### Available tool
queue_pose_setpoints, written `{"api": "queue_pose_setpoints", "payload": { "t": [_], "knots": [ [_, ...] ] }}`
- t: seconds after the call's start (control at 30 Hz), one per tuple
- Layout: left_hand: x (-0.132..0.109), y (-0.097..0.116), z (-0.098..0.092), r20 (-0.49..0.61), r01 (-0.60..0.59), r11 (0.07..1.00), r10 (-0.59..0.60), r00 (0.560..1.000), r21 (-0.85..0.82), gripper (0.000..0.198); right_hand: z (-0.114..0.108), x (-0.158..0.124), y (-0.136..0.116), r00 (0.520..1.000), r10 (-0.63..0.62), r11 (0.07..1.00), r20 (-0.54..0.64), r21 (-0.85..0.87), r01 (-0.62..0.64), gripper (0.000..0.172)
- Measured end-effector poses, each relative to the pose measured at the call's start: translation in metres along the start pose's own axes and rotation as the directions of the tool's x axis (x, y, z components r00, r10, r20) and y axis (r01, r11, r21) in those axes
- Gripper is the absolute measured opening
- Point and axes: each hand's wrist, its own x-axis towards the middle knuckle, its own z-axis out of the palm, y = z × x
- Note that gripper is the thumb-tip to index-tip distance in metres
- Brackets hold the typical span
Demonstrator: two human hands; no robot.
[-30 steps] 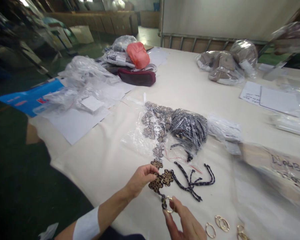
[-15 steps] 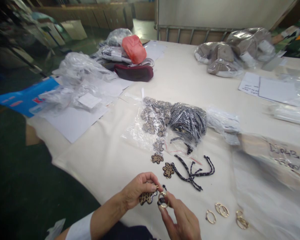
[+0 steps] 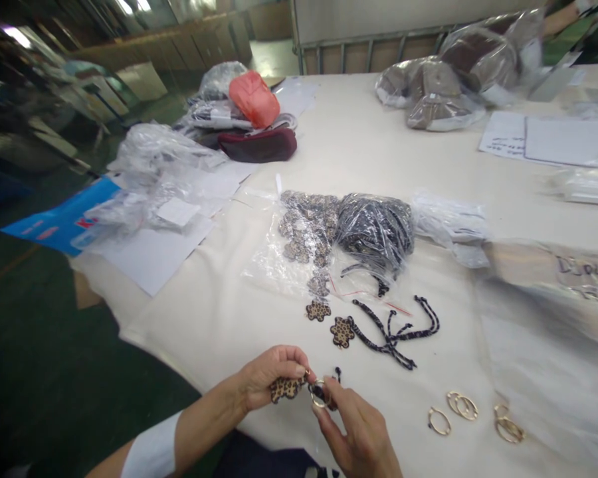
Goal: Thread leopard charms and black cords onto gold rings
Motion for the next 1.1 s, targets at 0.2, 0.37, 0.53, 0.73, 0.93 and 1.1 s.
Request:
{"api": "queue_pose_setpoints", "payload": {
  "t": [0.2,0.37,0.53,0.73,0.93,1.1],
  "knots": [
    [-0.003,0.006,0.015,-0.039,-0.05,0.981,0.059,0.998,0.189,0.025,-0.003,0.0,0.004,0.999,-0.012,1.0,0.048,0.012,0.011,0.038],
    [-0.004,0.014,0.023,-0.032,-0.074,0.915,0.095,0.995,0.397,0.023,-0.007,-0.003,0.006,0.997,-0.032,0.999,0.069,-0.004,0.033,0.037],
    [-0.004,0.017,0.025,-0.005,-0.063,0.859,0.076,0.997,0.508,0.019,-0.01,-0.003,0.005,0.993,-0.072,0.996,0.099,-0.045,0.076,0.033],
    [-0.004,0.018,0.023,0.041,-0.122,0.771,0.123,0.991,0.625,0.018,-0.012,0.002,0.004,0.989,-0.11,0.98,0.099,-0.152,0.125,0.029],
    [-0.002,0.017,0.022,0.062,-0.134,0.757,0.122,0.991,0.64,0.023,-0.012,0.004,0.005,0.987,-0.153,0.976,0.056,-0.146,0.159,0.029],
    [0.0,0.016,0.022,0.05,-0.08,0.839,0.063,0.997,0.537,0.029,-0.007,0.0,0.005,0.988,-0.155,0.98,-0.001,-0.129,0.154,0.034]
  ]
}}
